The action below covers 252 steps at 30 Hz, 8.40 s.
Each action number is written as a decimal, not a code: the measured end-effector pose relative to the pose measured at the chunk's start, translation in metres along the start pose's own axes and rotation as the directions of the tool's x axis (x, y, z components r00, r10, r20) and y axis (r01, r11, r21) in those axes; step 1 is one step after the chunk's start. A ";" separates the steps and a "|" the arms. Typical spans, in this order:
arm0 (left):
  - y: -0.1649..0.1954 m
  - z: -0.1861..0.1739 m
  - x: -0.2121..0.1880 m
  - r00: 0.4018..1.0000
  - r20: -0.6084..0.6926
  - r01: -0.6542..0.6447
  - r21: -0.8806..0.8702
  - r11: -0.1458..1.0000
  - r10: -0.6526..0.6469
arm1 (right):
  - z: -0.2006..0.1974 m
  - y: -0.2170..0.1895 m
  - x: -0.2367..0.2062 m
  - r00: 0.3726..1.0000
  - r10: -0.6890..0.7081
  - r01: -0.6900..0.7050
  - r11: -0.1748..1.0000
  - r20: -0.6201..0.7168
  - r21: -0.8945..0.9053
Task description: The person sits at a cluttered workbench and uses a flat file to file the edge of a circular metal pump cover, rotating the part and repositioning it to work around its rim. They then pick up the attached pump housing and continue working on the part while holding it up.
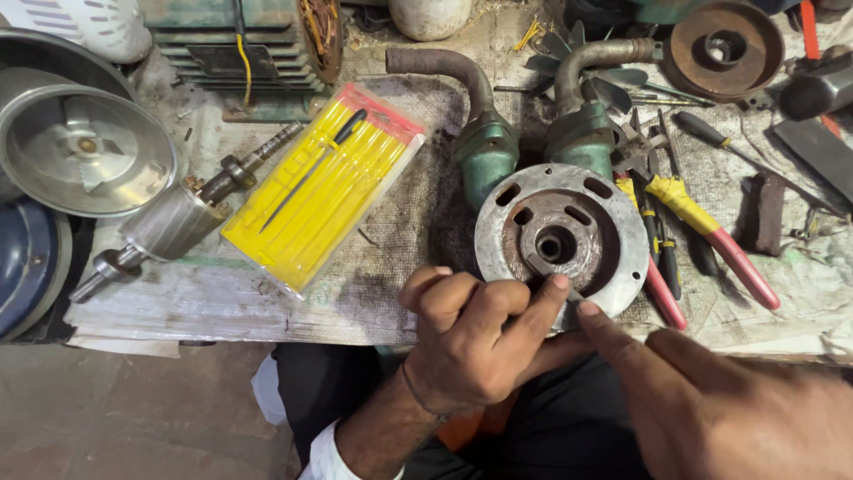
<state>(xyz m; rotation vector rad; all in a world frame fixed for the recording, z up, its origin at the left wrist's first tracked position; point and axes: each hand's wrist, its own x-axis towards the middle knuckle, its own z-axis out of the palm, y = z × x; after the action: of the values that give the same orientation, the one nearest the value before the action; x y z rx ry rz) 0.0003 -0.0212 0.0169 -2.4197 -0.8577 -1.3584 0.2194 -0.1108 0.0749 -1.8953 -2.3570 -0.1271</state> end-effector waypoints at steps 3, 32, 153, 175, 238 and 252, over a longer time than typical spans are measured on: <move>0.001 -0.005 0.000 0.999 0.020 0.025 -0.001 1.000 -0.025 | 0.004 0.003 -0.004 0.997 0.051 -0.050 0.998 0.060 -0.027; 0.013 -0.008 0.001 0.984 0.070 0.163 -0.013 0.987 -0.162 | -0.010 0.006 0.012 0.993 -0.118 0.120 0.978 0.022 -0.173; 0.013 -0.014 0.000 0.955 0.177 0.243 0.001 0.970 -0.239 | 0.023 -0.040 0.053 0.762 -0.185 0.357 0.920 -0.620 0.164; 0.008 -0.013 0.003 0.961 0.140 0.252 -0.087 0.964 -0.238 | 0.015 -0.040 0.054 0.779 -0.192 0.336 0.932 -0.597 0.139; 0.005 -0.016 0.001 0.960 0.180 0.225 -0.053 0.973 -0.213 | 0.016 -0.037 0.055 0.768 -0.228 0.388 0.909 -0.598 0.152; 0.007 -0.017 0.003 0.959 0.195 0.219 -0.051 0.974 -0.206 | 0.021 -0.029 0.049 0.803 -0.239 0.401 0.894 -0.546 0.200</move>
<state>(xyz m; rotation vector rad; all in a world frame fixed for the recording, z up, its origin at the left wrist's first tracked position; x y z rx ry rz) -0.0064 -0.0335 0.0288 -2.6078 -1.1659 -1.2623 0.1803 -0.0670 0.0608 -1.1229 -2.1434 -0.2418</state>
